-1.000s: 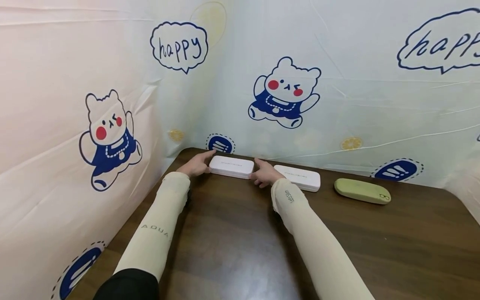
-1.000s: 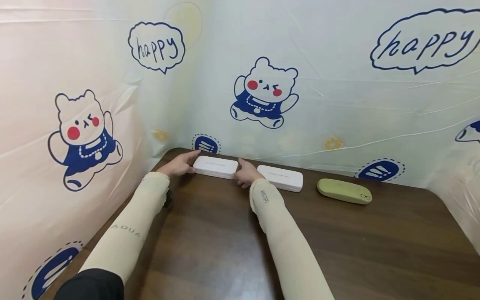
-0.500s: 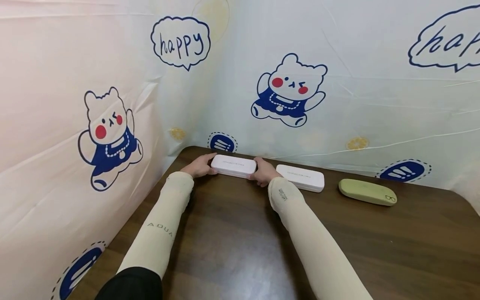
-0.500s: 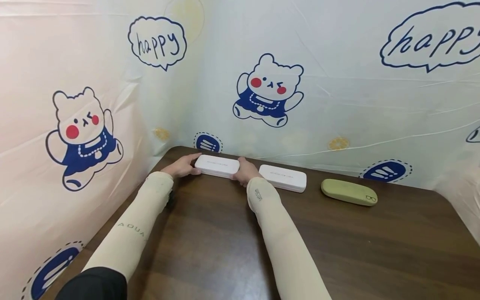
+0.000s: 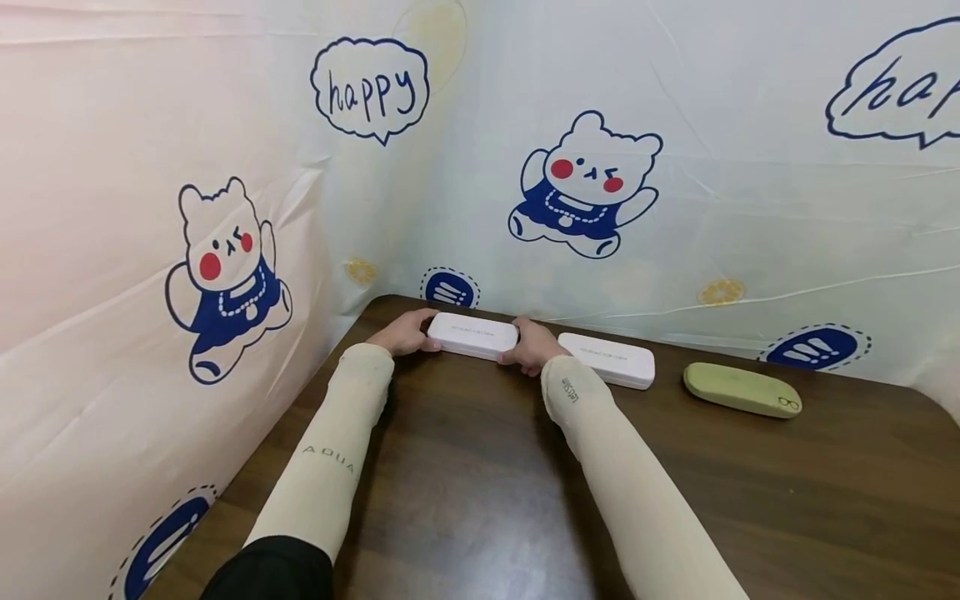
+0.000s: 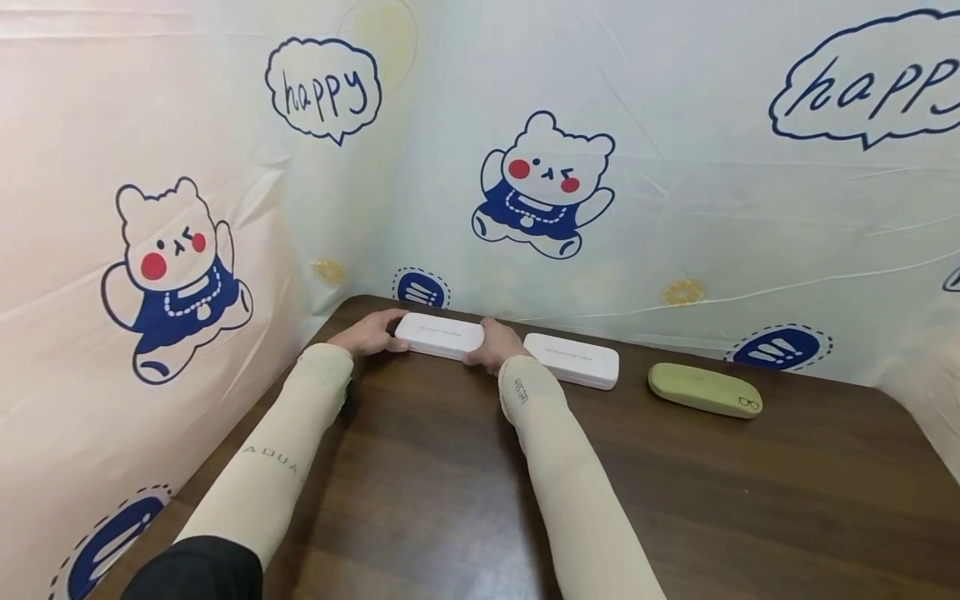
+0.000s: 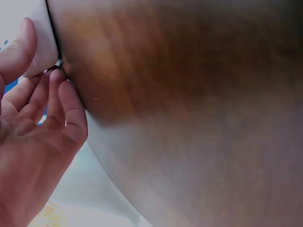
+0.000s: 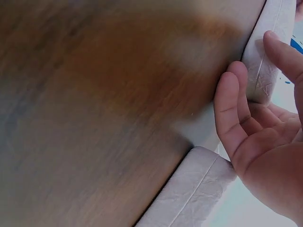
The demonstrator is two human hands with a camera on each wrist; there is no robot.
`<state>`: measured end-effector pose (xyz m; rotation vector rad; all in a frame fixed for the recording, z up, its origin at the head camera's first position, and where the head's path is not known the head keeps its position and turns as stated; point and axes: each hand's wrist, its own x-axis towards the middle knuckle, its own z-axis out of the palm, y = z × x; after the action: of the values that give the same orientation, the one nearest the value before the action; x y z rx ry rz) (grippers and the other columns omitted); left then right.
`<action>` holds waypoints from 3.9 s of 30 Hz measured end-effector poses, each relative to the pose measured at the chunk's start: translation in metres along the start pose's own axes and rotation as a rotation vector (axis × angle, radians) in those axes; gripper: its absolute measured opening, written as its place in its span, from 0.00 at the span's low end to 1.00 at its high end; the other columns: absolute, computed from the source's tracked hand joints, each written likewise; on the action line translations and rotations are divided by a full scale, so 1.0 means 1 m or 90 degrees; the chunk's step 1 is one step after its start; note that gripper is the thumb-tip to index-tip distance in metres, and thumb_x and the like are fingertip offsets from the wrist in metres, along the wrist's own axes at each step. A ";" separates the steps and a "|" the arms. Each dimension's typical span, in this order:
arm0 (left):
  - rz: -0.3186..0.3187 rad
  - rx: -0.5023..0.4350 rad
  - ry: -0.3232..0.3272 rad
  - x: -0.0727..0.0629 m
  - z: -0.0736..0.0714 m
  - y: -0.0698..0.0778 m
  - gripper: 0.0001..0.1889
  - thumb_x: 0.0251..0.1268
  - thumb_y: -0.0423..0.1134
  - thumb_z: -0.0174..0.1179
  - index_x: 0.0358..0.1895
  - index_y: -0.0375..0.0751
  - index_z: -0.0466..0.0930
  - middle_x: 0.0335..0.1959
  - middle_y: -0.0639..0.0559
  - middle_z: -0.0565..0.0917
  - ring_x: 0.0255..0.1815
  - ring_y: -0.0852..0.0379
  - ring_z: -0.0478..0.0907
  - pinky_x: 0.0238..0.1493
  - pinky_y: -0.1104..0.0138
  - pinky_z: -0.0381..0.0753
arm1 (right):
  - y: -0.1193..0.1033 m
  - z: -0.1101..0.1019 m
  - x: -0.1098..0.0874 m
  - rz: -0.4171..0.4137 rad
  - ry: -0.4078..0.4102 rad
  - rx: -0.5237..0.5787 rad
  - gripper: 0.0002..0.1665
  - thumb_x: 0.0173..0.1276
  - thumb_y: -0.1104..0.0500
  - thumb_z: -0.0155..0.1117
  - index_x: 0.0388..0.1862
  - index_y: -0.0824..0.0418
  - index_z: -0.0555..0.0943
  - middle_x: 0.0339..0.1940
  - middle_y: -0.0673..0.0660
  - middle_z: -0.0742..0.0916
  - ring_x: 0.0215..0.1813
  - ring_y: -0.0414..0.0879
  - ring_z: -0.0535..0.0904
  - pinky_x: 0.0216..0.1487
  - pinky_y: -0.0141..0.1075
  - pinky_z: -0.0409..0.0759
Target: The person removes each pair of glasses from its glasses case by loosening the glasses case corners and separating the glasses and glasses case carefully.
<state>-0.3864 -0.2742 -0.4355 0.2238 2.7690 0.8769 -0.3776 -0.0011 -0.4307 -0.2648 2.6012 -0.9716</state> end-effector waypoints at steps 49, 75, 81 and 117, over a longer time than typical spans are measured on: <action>0.148 0.001 -0.059 -0.106 0.048 0.069 0.36 0.51 0.48 0.79 0.61 0.38 0.73 0.46 0.51 0.81 0.45 0.54 0.77 0.52 0.57 0.76 | 0.060 -0.025 -0.146 -0.157 -0.008 -0.038 0.41 0.58 0.53 0.80 0.66 0.63 0.74 0.38 0.53 0.84 0.21 0.49 0.82 0.34 0.39 0.78; 0.277 0.214 -0.062 -0.143 0.123 0.142 0.33 0.48 0.61 0.75 0.50 0.44 0.75 0.37 0.61 0.76 0.35 0.63 0.74 0.39 0.65 0.77 | 0.117 -0.046 -0.238 -0.119 0.005 -0.193 0.45 0.50 0.45 0.84 0.62 0.65 0.76 0.46 0.55 0.85 0.45 0.47 0.79 0.49 0.48 0.77; 0.292 0.234 -0.053 -0.142 0.131 0.153 0.32 0.47 0.60 0.76 0.47 0.44 0.74 0.35 0.60 0.74 0.34 0.62 0.73 0.37 0.65 0.76 | 0.125 -0.047 -0.244 -0.148 0.031 -0.228 0.40 0.48 0.49 0.84 0.56 0.66 0.78 0.43 0.54 0.84 0.43 0.48 0.79 0.47 0.48 0.77; 0.312 0.136 -0.140 -0.120 0.139 0.136 0.37 0.48 0.53 0.79 0.58 0.39 0.73 0.49 0.54 0.73 0.43 0.60 0.75 0.51 0.68 0.74 | 0.142 -0.046 -0.238 -0.280 0.070 -0.222 0.44 0.51 0.43 0.83 0.60 0.67 0.79 0.49 0.51 0.81 0.49 0.46 0.78 0.51 0.45 0.78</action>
<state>-0.2244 -0.1136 -0.4468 1.0041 2.6298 0.5989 -0.1832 0.2024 -0.4313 -0.9279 2.8681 -0.6623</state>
